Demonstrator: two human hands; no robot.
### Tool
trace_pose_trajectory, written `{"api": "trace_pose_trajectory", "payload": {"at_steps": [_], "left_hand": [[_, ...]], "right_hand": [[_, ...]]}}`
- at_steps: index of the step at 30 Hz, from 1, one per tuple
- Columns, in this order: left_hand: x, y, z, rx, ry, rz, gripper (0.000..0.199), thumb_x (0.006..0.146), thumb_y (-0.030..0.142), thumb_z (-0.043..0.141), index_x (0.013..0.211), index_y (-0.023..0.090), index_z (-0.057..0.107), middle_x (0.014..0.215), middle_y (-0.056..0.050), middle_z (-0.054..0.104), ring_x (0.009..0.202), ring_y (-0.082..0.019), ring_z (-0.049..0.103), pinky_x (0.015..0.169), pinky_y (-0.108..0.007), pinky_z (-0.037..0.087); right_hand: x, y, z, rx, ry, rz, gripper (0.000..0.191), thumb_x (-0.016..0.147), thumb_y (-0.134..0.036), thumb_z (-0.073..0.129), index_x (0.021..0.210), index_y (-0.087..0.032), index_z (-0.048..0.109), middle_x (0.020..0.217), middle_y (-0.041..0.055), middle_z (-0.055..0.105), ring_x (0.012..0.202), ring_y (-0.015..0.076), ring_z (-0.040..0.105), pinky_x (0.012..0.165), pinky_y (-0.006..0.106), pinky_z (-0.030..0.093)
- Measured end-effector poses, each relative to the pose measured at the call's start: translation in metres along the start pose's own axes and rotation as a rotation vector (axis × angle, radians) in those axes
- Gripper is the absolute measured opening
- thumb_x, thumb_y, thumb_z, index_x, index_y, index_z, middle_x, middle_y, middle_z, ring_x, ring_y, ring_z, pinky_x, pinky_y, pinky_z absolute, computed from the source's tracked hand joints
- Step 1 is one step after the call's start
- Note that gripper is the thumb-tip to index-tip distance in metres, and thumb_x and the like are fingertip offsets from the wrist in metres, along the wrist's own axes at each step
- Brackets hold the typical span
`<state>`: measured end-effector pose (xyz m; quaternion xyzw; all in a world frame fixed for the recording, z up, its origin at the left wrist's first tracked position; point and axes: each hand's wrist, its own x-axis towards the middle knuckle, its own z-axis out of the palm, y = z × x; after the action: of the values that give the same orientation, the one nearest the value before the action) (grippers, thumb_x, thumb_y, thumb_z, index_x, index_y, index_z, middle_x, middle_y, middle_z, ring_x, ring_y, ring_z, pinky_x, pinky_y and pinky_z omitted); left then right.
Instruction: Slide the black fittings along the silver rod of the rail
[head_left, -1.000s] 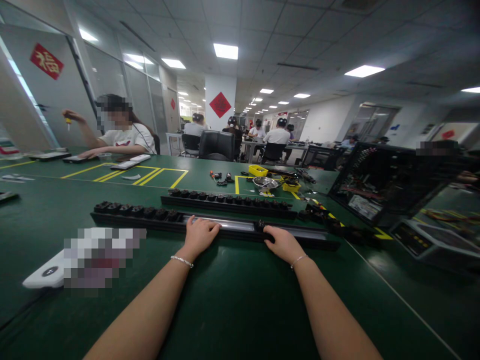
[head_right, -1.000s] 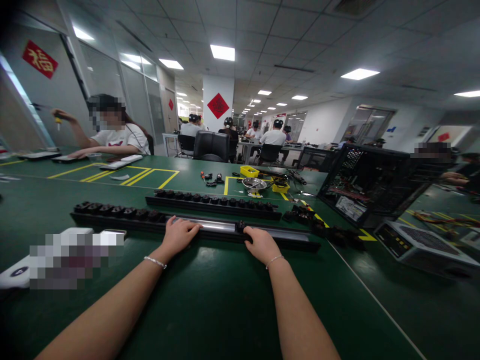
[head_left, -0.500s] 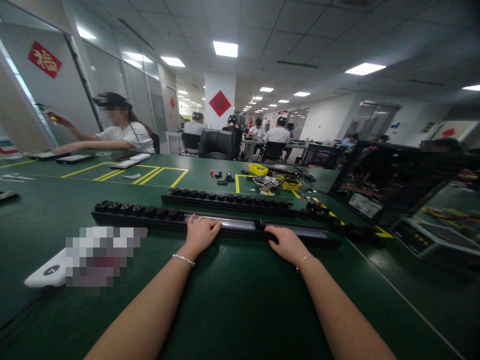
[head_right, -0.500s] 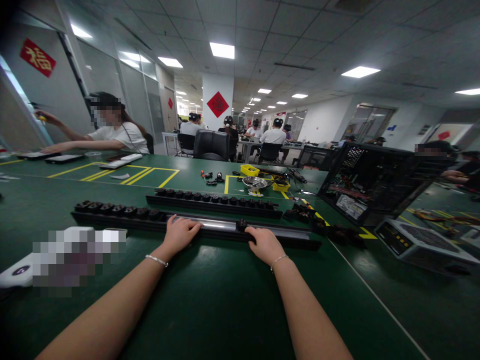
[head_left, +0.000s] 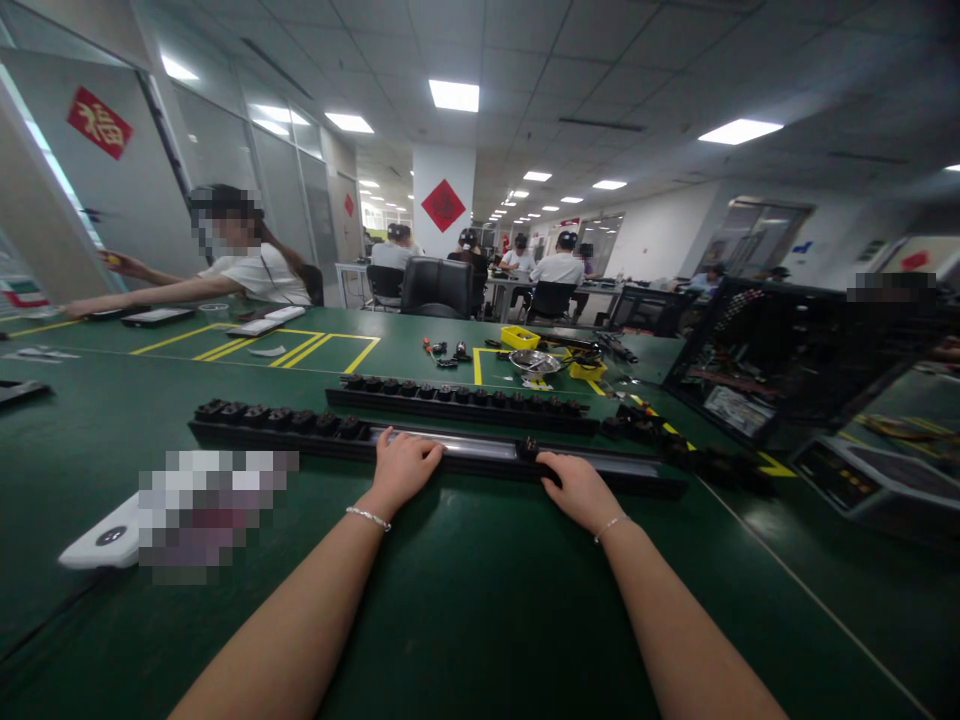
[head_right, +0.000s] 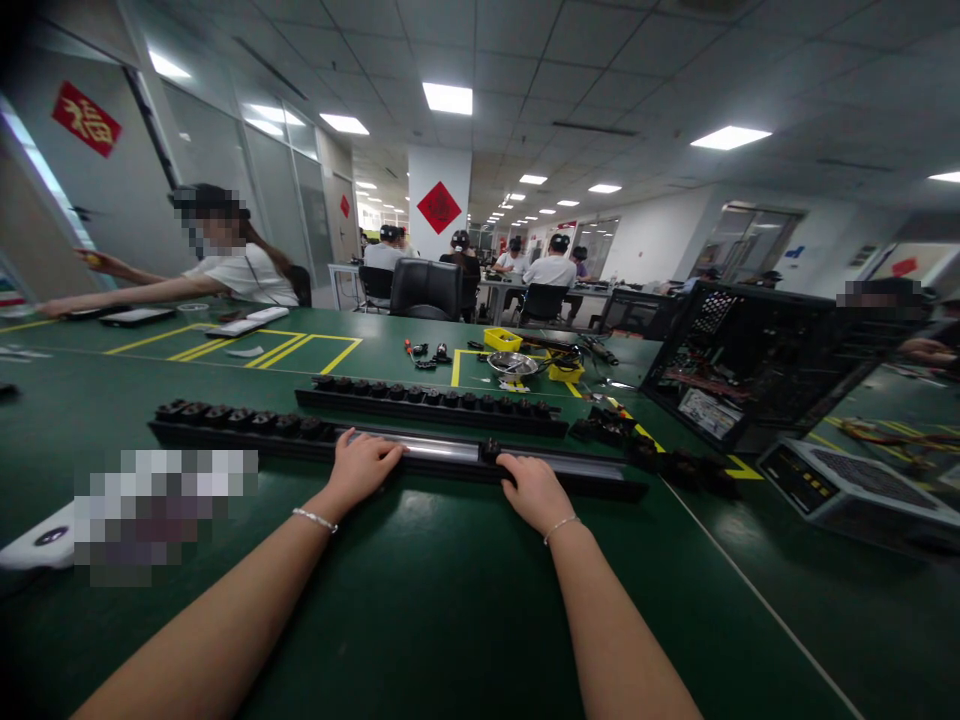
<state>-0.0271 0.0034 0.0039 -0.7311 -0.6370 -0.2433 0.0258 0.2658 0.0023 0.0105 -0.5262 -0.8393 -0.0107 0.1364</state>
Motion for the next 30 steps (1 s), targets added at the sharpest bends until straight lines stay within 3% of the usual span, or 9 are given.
{"api": "trace_pose_trajectory", "payload": {"at_steps": [30], "left_hand": [[0.0004, 0.0021, -0.0022, 0.005, -0.028, -0.013, 0.039, 0.087, 0.044, 0.034, 0.080, 0.034, 0.071, 0.091, 0.002, 0.072, 0.093, -0.021, 0.057, 0.103, -0.051, 0.019]], "right_hand": [[-0.0065, 0.0084, -0.0056, -0.009, 0.014, 0.030, 0.032, 0.079, -0.020, 0.050, 0.109, -0.020, 0.058, 0.103, 0.0065, 0.065, 0.098, 0.0202, 0.058, 0.090, 0.034, 0.040]]}}
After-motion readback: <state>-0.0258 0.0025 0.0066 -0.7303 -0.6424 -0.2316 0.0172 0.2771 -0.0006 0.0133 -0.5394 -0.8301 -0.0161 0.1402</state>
